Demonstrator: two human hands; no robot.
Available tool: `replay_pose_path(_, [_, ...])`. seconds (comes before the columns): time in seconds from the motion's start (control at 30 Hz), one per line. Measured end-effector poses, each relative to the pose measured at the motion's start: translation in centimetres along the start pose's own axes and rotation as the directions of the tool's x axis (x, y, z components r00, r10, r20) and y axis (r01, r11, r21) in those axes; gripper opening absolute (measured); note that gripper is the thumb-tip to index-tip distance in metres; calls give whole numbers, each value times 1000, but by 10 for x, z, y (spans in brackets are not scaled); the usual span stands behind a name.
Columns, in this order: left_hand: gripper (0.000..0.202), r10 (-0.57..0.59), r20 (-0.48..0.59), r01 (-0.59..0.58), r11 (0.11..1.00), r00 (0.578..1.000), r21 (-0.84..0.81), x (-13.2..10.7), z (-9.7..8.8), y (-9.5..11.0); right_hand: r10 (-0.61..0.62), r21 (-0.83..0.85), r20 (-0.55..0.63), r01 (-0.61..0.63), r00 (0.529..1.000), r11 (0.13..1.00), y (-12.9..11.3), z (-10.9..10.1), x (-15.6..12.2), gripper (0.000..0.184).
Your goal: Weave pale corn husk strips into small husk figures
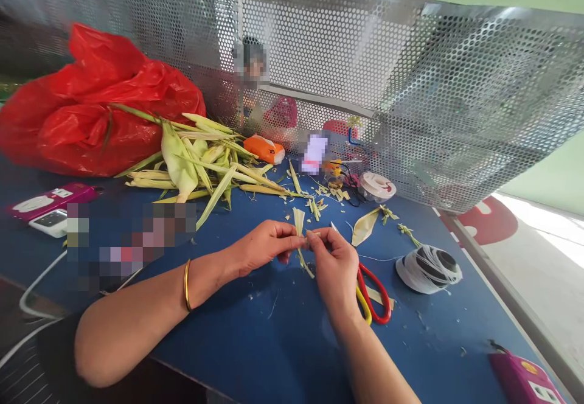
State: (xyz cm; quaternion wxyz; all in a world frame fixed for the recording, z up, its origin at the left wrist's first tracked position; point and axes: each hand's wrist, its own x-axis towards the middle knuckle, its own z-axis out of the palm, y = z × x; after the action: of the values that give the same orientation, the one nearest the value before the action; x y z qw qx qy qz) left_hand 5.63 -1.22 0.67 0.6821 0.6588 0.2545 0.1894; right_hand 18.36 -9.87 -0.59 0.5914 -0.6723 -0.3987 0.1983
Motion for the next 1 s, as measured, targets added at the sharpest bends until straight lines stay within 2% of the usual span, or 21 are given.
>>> replay_pose_path(0.23, [23,30,17,-31,997,999,70,1,3,-9,-22,-66,98,29,995,997,-7,-3,2,30])
replay_pose_path(0.37, [26,17,-9,-16,997,1000,81,-1,3,-8,-43,-57,210,56,977,997,-11,-6,0,27])
replay_pose_path(0.43, [28,10,-20,-8,996,1000,90,-2,3,-6,-58,-66,216,74,975,995,-12,-6,-2,25])
replay_pose_path(0.57, [28,0,41,-4,996,999,90,-5,5,-3,-75,-80,113,85,991,993,-11,-6,-3,26])
replay_pose_path(0.63, [27,-20,27,19,998,999,60,-7,3,2,-88,-50,38,90,995,995,-11,-9,0,27])
replay_pose_path(0.7, [25,-35,-84,36,999,996,12,-8,-2,9,-92,-28,-114,89,989,996,-10,-13,5,29])
replay_pose_path(0.77, [29,21,-231,-15,1000,973,26,-8,-10,17,-81,2,-271,85,959,996,-6,-18,12,30])
replay_pose_path(0.8, [30,76,-290,-53,995,954,86,-8,-14,20,-75,23,-325,87,943,996,-4,-20,15,30])
replay_pose_path(0.87, [27,179,-315,-89,956,932,281,-9,-20,23,-62,61,-382,92,922,994,0,-23,20,29])
replay_pose_path(0.93, [23,223,-269,-70,874,937,481,-9,-22,22,-61,87,-417,106,907,991,0,-26,23,26])
replay_pose_path(1.0, [22,195,-179,-49,797,964,602,-10,-20,16,-116,47,-500,161,858,986,-3,-31,25,24])
